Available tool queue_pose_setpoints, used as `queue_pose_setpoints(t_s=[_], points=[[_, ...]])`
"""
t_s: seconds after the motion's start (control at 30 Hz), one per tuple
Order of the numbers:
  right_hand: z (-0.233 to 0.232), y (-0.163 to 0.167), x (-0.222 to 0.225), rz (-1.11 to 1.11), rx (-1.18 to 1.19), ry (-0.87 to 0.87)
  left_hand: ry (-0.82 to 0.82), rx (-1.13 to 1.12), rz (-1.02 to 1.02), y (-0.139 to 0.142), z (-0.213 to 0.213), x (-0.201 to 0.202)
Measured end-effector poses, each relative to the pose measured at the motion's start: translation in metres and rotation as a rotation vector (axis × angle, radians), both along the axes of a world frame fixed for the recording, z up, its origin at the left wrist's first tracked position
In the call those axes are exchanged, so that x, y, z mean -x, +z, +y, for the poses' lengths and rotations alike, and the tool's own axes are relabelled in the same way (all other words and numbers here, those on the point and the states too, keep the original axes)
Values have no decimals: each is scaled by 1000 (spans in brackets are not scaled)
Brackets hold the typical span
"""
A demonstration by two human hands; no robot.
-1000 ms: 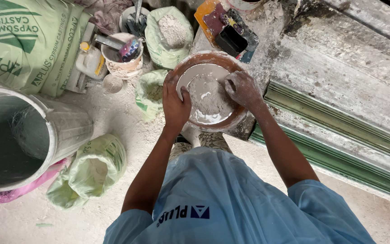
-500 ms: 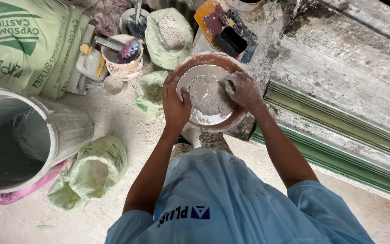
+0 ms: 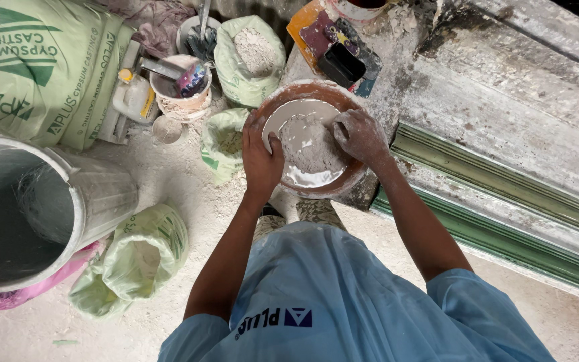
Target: The person carries an orange mixing bowl to a work spot, scrapes residue from a small pink bowl with a hand tool, scoops white gypsum powder from a bag into the bowl, and kneads and mixes the powder with water by hand until it forms a slurry. They then scoop the mixed plaster and spread it onto a green decorative molding with a small trowel.
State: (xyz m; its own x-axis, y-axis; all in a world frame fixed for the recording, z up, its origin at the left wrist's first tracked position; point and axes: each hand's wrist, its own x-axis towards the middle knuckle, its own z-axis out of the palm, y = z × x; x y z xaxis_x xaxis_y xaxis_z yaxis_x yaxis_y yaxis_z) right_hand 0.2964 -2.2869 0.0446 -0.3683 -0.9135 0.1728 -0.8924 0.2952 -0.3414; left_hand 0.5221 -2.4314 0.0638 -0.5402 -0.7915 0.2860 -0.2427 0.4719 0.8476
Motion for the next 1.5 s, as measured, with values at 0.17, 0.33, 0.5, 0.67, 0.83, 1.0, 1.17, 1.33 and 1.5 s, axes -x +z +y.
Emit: queue_pose_setpoints(t_s=[0.17, 0.33, 0.5, 0.67, 0.83, 1.0, 1.17, 1.33, 1.5], points=[[-2, 2, 0, 5, 71, 31, 14, 24, 40, -5, -1, 2], [-10, 0, 1, 78, 191, 113, 67, 56, 107, -14, -5, 4], [-18, -5, 4, 51, 241, 185, 119, 96, 72, -15, -9, 6], [-25, 3, -2, 119, 210, 254, 188, 74, 17, -3, -13, 3], [-35, 24, -16, 141, -38, 175, 283, 34, 41, 7, -12, -3], [-67, 16, -10, 300, -170, 408, 393, -16, -42, 7, -8, -4], [-126, 19, -14, 410, -286, 665, 464, -34, -67, 10, -7, -4], [-171, 38, -44, -25, -520, 732, 543, -28, -61, 7, 8, -2], [-186, 48, -61, -101, -743, 676, 610, 0, 97, -9, 24, -2]])
